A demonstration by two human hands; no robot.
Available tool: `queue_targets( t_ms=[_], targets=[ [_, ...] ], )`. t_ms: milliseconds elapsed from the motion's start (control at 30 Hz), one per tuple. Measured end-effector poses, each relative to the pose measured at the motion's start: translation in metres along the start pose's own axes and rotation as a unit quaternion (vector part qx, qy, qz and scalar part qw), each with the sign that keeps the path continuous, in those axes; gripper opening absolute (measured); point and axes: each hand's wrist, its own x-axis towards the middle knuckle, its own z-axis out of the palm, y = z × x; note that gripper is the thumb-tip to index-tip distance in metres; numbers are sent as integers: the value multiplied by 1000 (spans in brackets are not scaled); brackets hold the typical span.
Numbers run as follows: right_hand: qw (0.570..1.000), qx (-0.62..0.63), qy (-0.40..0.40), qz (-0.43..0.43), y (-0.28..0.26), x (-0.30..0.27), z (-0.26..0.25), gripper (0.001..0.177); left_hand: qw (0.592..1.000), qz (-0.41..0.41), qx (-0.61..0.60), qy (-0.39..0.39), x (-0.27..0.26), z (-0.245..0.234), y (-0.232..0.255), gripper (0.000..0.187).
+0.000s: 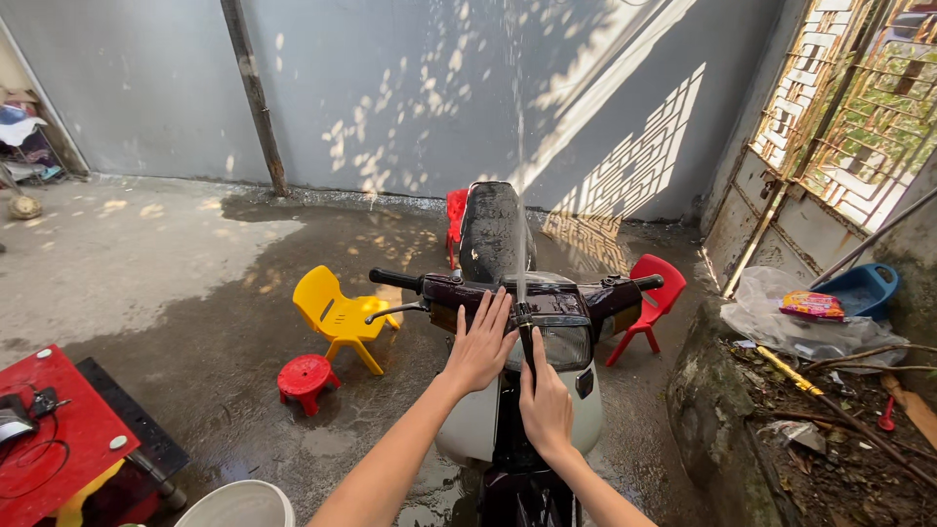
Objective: The person washes a motorcycle and a plastic panel with water from a hose. They rinse the components and the motorcycle's frame while using their hands to rub the surfaces.
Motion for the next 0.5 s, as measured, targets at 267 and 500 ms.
queue_targets(
  t_ms=[267,500],
  targets=[
    [999,-17,-7,-35,5,6,-3,54,999,29,33,20,-17,-7,1,56],
    [983,-66,104,-137,-17,38,-24,49,995,64,68,43,-15,-35,-14,55]
  ],
)
